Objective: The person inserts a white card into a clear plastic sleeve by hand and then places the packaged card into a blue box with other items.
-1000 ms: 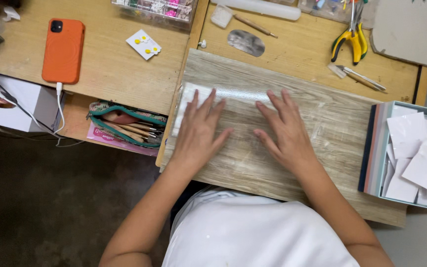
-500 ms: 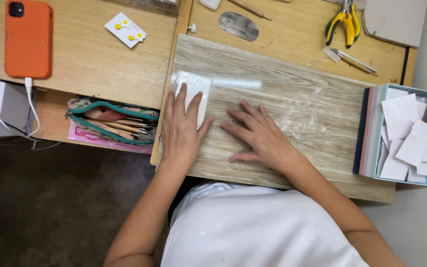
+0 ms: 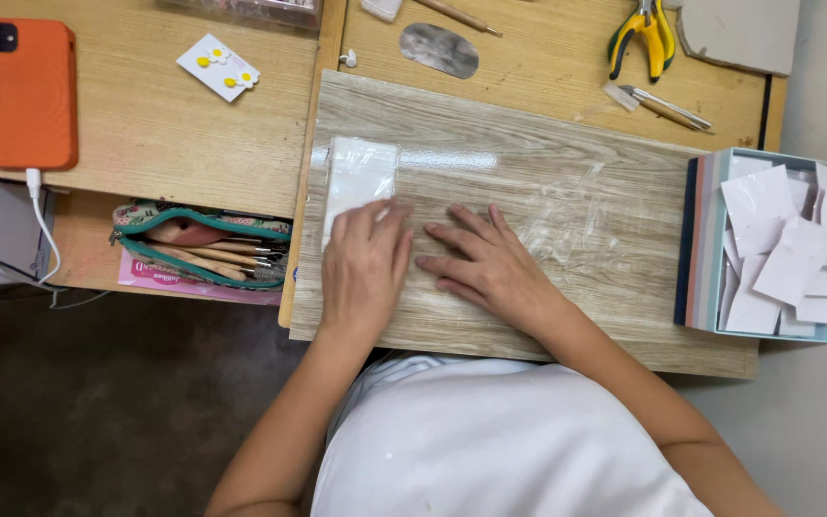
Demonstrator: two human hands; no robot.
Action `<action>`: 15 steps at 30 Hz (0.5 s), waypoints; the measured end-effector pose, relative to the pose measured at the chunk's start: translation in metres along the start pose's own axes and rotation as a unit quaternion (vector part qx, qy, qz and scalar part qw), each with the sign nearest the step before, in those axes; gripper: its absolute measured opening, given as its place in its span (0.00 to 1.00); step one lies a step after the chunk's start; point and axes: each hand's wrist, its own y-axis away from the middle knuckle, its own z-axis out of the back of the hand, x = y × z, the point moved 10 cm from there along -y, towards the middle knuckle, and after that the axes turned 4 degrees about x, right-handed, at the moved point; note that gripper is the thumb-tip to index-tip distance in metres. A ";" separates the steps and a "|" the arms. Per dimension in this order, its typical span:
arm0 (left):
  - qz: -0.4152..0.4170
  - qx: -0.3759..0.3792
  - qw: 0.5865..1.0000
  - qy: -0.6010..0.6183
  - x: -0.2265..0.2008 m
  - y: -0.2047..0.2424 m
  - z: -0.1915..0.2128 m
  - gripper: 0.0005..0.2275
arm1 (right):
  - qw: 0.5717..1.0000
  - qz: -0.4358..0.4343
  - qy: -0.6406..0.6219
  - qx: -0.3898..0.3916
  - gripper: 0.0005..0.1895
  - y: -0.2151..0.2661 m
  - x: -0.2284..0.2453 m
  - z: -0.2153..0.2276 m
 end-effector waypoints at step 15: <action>-0.017 0.081 0.996 -0.011 -0.044 0.002 -0.027 0.19 | 0.997 -0.037 0.039 -0.052 0.14 0.044 -0.035 0.027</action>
